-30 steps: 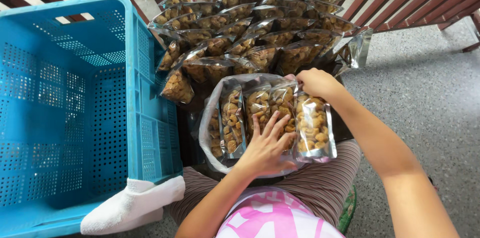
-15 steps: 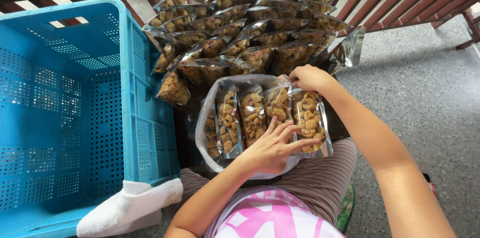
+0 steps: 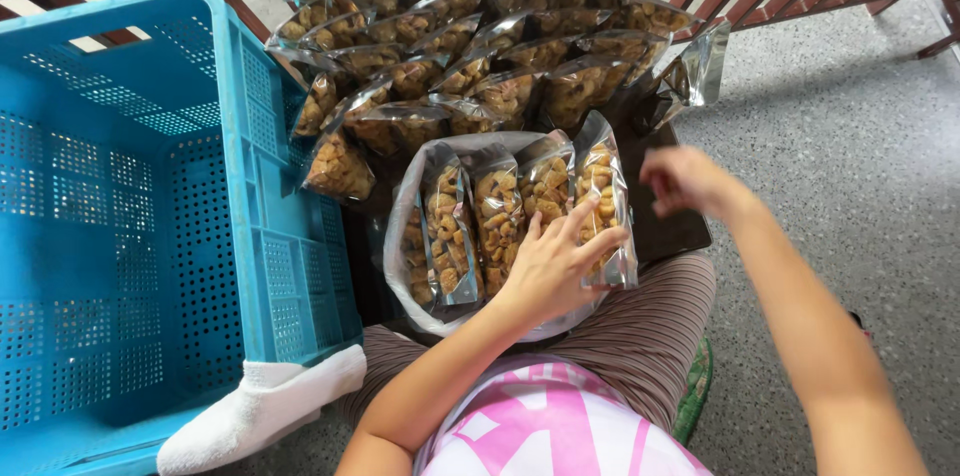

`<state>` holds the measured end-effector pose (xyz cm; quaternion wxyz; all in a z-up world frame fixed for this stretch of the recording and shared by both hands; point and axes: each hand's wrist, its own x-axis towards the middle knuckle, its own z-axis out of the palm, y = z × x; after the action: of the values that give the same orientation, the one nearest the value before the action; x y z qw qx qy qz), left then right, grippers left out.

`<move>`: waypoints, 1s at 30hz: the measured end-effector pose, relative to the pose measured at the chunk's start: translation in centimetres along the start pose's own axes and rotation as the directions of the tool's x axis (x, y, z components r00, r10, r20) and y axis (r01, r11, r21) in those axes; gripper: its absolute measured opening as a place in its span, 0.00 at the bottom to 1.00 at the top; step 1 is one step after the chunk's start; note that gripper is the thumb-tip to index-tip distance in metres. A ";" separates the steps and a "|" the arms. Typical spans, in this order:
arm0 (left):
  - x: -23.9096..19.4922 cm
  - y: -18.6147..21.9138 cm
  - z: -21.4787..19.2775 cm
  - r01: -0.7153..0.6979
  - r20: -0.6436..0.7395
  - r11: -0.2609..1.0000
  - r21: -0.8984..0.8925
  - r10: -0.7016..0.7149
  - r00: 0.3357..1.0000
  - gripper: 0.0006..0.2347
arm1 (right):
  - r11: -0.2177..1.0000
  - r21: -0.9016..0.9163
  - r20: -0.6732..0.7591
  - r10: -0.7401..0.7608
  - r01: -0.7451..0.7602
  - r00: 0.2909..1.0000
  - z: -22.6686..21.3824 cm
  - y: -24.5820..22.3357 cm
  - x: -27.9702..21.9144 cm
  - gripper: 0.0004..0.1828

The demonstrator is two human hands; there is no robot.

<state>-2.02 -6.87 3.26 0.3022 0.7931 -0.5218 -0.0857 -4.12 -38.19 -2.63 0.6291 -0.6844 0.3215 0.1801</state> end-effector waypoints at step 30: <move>-2.0 0.7 3.6 -0.075 0.083 0.953 0.294 0.052 0.995 0.39 | 0.754 0.616 -0.160 -0.163 0.228 0.974 6.7 0.9 -4.5 0.21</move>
<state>-5.08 -6.72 0.41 0.1628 0.8086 -0.5648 -0.0258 -6.93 -30.73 -1.34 0.8208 -0.4718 0.3199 -0.0378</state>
